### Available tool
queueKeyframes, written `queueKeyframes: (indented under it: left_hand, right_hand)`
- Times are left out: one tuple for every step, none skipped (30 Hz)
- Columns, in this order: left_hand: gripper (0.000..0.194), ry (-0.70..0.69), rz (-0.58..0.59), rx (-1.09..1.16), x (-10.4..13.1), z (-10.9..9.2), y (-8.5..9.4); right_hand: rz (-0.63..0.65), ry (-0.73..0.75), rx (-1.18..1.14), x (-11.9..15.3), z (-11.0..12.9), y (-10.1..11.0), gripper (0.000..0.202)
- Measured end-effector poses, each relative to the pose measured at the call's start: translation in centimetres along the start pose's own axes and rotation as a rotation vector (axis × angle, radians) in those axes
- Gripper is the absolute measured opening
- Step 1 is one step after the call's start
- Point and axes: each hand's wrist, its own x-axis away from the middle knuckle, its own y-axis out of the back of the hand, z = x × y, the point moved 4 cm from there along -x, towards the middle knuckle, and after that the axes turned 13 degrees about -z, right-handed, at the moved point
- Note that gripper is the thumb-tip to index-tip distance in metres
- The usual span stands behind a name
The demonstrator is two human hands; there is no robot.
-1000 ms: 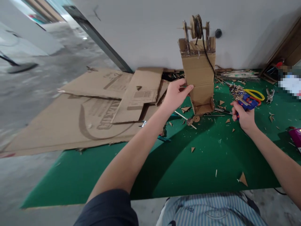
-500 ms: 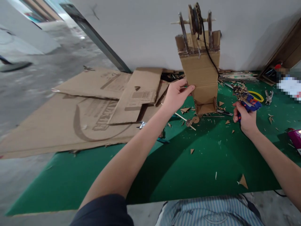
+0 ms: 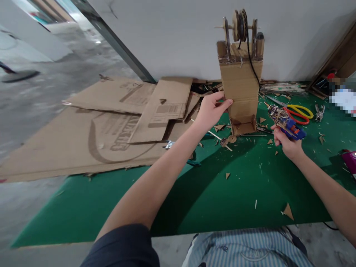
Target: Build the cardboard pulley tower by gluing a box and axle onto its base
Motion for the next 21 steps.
queueKeyframes:
  left_hand:
    - [0.013, 0.005, 0.007, 0.004, 0.03, 0.10, -0.09]
    - [0.012, 0.008, 0.014, 0.004, 0.05, 0.22, -0.19]
    - [0.012, 0.007, 0.017, 0.002, 0.07, 0.33, -0.27]
    - [0.012, 0.002, 0.015, -0.002, 0.08, 0.44, -0.32]
    - [0.012, -0.005, 0.010, -0.006, 0.08, 0.54, -0.35]
    - [0.012, -0.010, 0.004, -0.009, 0.07, 0.64, -0.37]
    - [0.012, -0.016, -0.004, -0.009, 0.07, 0.71, -0.38]
    - [0.012, -0.021, -0.012, -0.009, 0.06, 0.76, -0.37]
    - [0.012, -0.025, -0.017, -0.008, 0.06, 0.76, -0.37]
    - [0.012, -0.027, -0.020, -0.009, 0.07, 0.73, -0.38]
    - [0.012, -0.025, -0.020, -0.010, 0.09, 0.67, -0.39]
    - [0.012, -0.020, -0.019, -0.011, 0.13, 0.57, -0.40]
    - [0.013, -0.010, -0.014, -0.013, 0.18, 0.45, -0.43]
    - [0.014, 0.001, -0.007, -0.013, 0.24, 0.32, -0.48]
    - [0.016, 0.012, 0.000, -0.013, 0.30, 0.18, -0.52]
    - [0.016, 0.022, 0.005, -0.010, 0.36, 0.05, -0.57]
    - [0.017, 0.029, 0.008, -0.006, 0.41, -0.07, -0.61]
    - [0.017, 0.034, 0.008, 0.000, 0.44, -0.16, -0.64]
    - [0.016, 0.040, 0.006, 0.007, 0.45, -0.20, -0.67]
    - [0.016, 0.047, 0.001, 0.015, 0.44, -0.20, -0.68]
    - [0.015, 0.057, -0.004, 0.021, 0.41, -0.16, -0.68]
  right_hand:
    - [0.023, 0.010, 0.021, 0.08, 0.02, 0.00, 0.040]
    - [0.041, 0.026, 0.040, 0.16, 0.12, 0.03, 0.035]
    - [0.057, 0.046, 0.062, 0.24, 0.26, 0.05, 0.030]
    - [0.074, 0.069, 0.089, 0.32, 0.44, 0.06, 0.025]
    - [0.092, 0.091, 0.118, 0.41, 0.61, 0.04, 0.021]
    - [0.113, 0.108, 0.148, 0.50, 0.74, -0.01, 0.020]
    - [0.134, 0.119, 0.172, 0.58, 0.81, -0.07, 0.021]
    - [0.157, 0.121, 0.190, 0.64, 0.80, -0.16, 0.022]
    - [0.179, 0.117, 0.199, 0.69, 0.73, -0.24, 0.024]
    - [0.199, 0.109, 0.201, 0.72, 0.62, -0.32, 0.025]
    - [0.217, 0.099, 0.199, 0.73, 0.48, -0.40, 0.026]
    - [0.233, 0.089, 0.195, 0.74, 0.33, -0.46, 0.026]
    - [0.246, 0.078, 0.193, 0.74, 0.19, -0.50, 0.026]
    - [0.255, 0.068, 0.193, 0.73, 0.07, -0.52, 0.026]
    - [0.259, 0.059, 0.193, 0.73, 0.00, -0.53, 0.026]
    - [0.261, 0.051, 0.194, 0.73, -0.03, -0.53, 0.026]
    - [0.260, 0.045, 0.193, 0.73, 0.00, -0.52, 0.026]
    - [0.256, 0.044, 0.193, 0.74, 0.07, -0.52, 0.026]
    - [0.253, 0.045, 0.194, 0.75, 0.18, -0.52, 0.025]
    - [0.250, 0.050, 0.194, 0.76, 0.31, -0.54, 0.025]
    - [0.247, 0.055, 0.193, 0.77, 0.43, -0.56, 0.025]
